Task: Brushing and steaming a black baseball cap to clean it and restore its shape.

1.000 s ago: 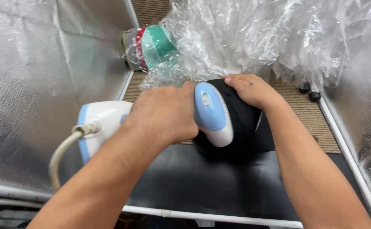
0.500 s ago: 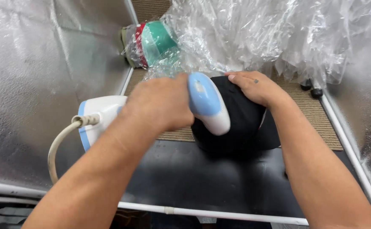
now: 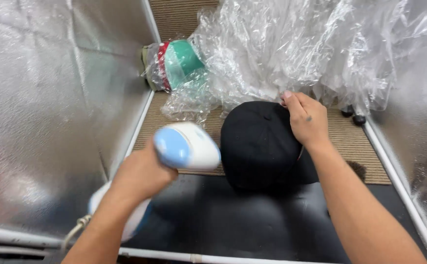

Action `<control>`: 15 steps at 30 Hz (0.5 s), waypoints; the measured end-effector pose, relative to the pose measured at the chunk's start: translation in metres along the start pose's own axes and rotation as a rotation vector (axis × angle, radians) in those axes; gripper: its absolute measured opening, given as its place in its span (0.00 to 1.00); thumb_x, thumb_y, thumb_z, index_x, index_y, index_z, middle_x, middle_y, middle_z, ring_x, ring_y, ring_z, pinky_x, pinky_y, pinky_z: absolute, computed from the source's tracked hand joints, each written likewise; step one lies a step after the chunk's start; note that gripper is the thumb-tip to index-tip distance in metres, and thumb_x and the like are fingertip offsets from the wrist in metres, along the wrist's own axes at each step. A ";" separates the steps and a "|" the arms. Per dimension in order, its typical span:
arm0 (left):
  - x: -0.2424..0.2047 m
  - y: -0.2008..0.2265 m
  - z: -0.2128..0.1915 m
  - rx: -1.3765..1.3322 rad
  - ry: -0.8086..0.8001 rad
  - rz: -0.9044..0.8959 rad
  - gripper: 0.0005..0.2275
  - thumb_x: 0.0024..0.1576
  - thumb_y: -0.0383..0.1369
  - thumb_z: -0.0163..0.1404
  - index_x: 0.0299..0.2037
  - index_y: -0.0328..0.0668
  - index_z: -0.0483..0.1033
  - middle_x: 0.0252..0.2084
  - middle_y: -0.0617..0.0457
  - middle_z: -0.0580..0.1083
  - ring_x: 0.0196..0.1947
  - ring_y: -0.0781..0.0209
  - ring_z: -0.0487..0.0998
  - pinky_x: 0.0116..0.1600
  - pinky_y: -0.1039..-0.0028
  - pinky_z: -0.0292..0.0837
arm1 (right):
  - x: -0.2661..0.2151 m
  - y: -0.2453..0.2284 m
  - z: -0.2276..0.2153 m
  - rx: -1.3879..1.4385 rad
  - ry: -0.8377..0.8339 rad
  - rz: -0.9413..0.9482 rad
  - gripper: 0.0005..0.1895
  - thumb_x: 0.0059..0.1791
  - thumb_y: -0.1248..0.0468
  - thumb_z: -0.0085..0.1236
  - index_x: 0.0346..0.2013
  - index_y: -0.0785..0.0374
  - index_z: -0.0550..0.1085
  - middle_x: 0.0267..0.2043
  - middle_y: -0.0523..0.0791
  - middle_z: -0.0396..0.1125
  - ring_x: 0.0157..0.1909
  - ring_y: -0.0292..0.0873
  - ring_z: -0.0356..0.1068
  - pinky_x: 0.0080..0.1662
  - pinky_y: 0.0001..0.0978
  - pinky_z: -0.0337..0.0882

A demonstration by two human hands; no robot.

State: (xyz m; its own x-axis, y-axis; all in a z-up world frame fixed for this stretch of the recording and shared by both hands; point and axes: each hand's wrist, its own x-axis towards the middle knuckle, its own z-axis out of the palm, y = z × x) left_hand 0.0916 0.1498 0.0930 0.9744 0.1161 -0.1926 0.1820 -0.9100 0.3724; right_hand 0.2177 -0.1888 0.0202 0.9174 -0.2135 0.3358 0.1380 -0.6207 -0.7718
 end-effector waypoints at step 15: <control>0.103 0.044 0.053 -1.302 -0.505 0.106 0.20 0.42 0.23 0.54 0.47 0.36 0.68 0.24 0.43 0.68 0.18 0.49 0.77 0.25 0.59 0.73 | -0.171 -0.033 -0.036 0.062 -0.182 0.439 0.43 0.45 0.40 0.42 0.75 0.46 0.55 0.71 0.36 0.57 0.50 0.38 0.68 0.59 0.35 0.64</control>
State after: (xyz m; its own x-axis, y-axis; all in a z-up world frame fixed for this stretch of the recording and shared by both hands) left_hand 0.1933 0.1011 0.0412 0.8894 -0.3368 -0.3091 0.3733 0.1447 0.9164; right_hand 0.0430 -0.1586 0.0075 0.9437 -0.3064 -0.1248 -0.2602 -0.4544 -0.8520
